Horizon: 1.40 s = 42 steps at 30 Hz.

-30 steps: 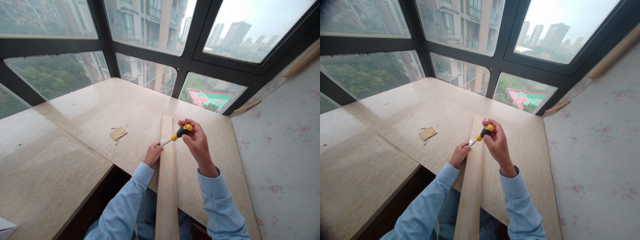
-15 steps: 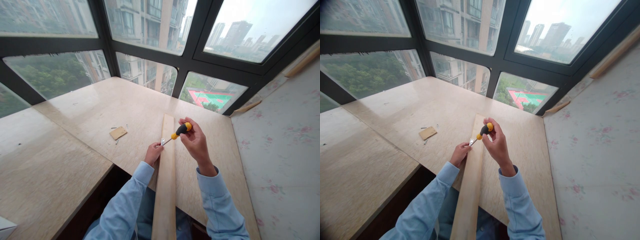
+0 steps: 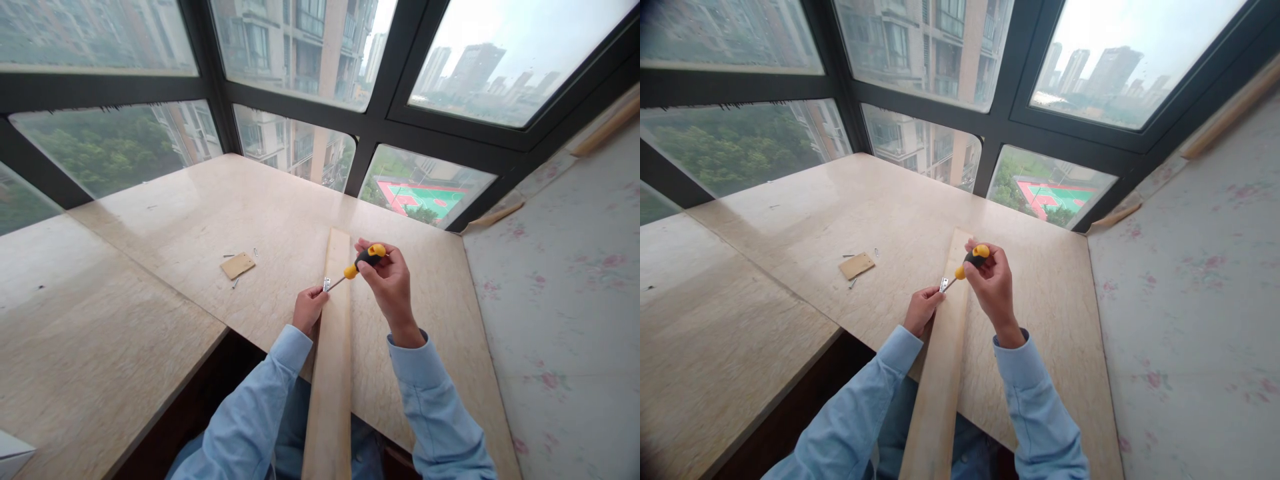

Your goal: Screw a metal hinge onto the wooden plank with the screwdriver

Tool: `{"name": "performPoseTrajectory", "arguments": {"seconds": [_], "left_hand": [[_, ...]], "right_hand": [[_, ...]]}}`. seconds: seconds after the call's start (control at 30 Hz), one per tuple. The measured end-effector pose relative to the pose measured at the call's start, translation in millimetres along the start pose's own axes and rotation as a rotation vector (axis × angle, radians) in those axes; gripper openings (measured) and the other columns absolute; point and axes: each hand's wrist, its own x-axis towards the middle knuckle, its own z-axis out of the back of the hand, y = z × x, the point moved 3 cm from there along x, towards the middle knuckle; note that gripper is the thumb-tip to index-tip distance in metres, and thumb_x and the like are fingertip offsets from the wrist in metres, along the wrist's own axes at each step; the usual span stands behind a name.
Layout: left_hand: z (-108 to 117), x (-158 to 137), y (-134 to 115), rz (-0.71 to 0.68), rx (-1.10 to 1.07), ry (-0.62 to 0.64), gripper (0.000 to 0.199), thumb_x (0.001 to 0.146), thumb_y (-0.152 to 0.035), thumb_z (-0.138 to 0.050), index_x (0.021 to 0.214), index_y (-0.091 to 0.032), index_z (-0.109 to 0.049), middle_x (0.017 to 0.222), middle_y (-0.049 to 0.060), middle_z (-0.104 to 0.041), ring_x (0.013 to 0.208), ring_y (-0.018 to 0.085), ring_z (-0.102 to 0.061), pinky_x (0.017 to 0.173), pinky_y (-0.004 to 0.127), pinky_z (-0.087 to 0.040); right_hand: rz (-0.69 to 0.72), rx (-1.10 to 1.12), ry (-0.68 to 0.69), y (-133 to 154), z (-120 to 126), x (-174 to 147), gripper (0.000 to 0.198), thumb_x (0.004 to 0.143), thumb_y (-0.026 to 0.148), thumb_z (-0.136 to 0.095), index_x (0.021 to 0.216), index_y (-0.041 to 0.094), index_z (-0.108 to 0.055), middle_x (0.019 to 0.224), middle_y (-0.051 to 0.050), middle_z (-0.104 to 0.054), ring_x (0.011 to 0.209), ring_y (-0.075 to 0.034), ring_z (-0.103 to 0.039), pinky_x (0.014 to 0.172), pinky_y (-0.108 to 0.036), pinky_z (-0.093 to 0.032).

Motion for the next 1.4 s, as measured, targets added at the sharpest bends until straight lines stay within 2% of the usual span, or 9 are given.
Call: {"name": "performPoseTrajectory", "arguments": {"seconds": [0.13, 0.33, 0.57, 0.77, 0.93, 1.03, 1.17, 1.27, 1.4], "left_hand": [[1.6, 0.4, 0.2, -0.007, 0.015, 0.003, 0.024, 0.064, -0.028, -0.070, 0.082, -0.014, -0.077, 0.059, -0.002, -0.059, 0.062, 0.015, -0.053, 0.056, 0.023, -0.037], [0.9, -0.7, -1.9, -0.017, 0.016, 0.010, 0.028, 0.064, -0.027, -0.068, 0.086, -0.013, -0.078, 0.064, 0.000, -0.063, 0.064, 0.016, -0.055, 0.058, 0.024, -0.039], [0.2, -2.1, -3.9, -0.028, 0.031, 0.009, 0.033, 0.064, -0.029, -0.067, 0.091, -0.012, -0.078, 0.068, 0.000, -0.065, 0.065, 0.016, -0.056, 0.060, 0.025, -0.040], [0.1, -2.3, -4.3, -0.022, 0.037, 0.016, 0.032, 0.064, -0.029, -0.066, 0.089, -0.013, -0.078, 0.066, -0.001, -0.063, 0.063, 0.014, -0.053, 0.059, 0.024, -0.038], [0.0, -1.9, -3.3, -0.016, 0.041, 0.010, 0.028, 0.064, -0.031, -0.066, 0.082, -0.012, -0.076, 0.062, -0.002, -0.059, 0.062, 0.014, -0.052, 0.058, 0.024, -0.036], [-0.5, -2.5, -3.8, -0.015, 0.042, 0.009, 0.026, 0.064, -0.031, -0.066, 0.079, -0.013, -0.076, 0.062, -0.001, -0.059, 0.062, 0.015, -0.052, 0.057, 0.024, -0.036], [-0.8, -3.0, -4.8, -0.036, 0.064, -0.002, 0.025, 0.065, -0.031, -0.064, 0.079, -0.013, -0.076, 0.062, -0.002, -0.059, 0.064, 0.015, -0.052, 0.058, 0.024, -0.036], [-0.4, -2.5, -4.3, -0.050, 0.085, -0.011, 0.027, 0.065, -0.032, -0.064, 0.080, -0.013, -0.076, 0.062, -0.002, -0.059, 0.064, 0.015, -0.053, 0.059, 0.024, -0.037], [0.0, -1.5, -3.2, -0.046, 0.088, -0.004, 0.028, 0.065, -0.032, -0.064, 0.081, -0.013, -0.076, 0.063, -0.001, -0.059, 0.064, 0.015, -0.053, 0.058, 0.024, -0.037]], "right_hand": [[0.035, -0.055, 0.063, 0.5, 1.6, 1.1, 0.037, 0.086, 0.037, -0.065, 0.120, 0.024, -0.057, 0.133, -0.011, -0.058, 0.129, -0.025, -0.054, 0.107, -0.047, -0.047], [0.100, -0.215, -0.105, -1.6, 7.1, 1.3, 0.052, 0.073, 0.039, -0.080, 0.119, 0.022, -0.062, 0.110, -0.007, -0.064, 0.099, -0.022, -0.066, 0.090, -0.041, -0.058], [0.079, -0.072, 0.076, 3.0, 2.2, 0.3, 0.047, 0.088, 0.038, -0.064, 0.131, 0.025, -0.052, 0.133, -0.010, -0.059, 0.126, -0.025, -0.056, 0.107, -0.047, -0.047], [0.142, -0.307, -0.115, -4.0, 8.5, 0.0, 0.059, 0.075, 0.038, -0.079, 0.128, 0.023, -0.058, 0.117, -0.009, -0.063, 0.102, -0.023, -0.065, 0.092, -0.043, -0.057], [0.125, -0.114, 0.051, 0.4, 3.3, -1.7, 0.060, 0.087, 0.025, -0.060, 0.144, 0.028, -0.042, 0.130, -0.009, -0.060, 0.122, -0.024, -0.059, 0.104, -0.047, -0.050], [0.169, -0.290, 0.032, 7.6, 3.2, -2.2, 0.058, 0.086, 0.026, -0.060, 0.142, 0.028, -0.044, 0.136, -0.010, -0.054, 0.125, -0.025, -0.055, 0.102, -0.048, -0.050], [0.229, -0.528, -0.116, 11.1, 6.0, -2.1, 0.057, 0.080, 0.035, -0.072, 0.133, 0.025, -0.056, 0.110, -0.008, -0.062, 0.104, -0.024, -0.060, 0.085, -0.043, -0.057], [0.203, -0.422, -0.105, 7.2, 6.2, -2.6, 0.056, 0.081, 0.032, -0.072, 0.134, 0.025, -0.056, 0.108, -0.007, -0.064, 0.100, -0.022, -0.064, 0.086, -0.041, -0.058], [0.136, -0.186, 0.054, 5.4, 2.8, -4.5, 0.063, 0.087, 0.023, -0.060, 0.146, 0.027, -0.039, 0.132, -0.009, -0.059, 0.122, -0.024, -0.059, 0.102, -0.046, -0.052]]}}
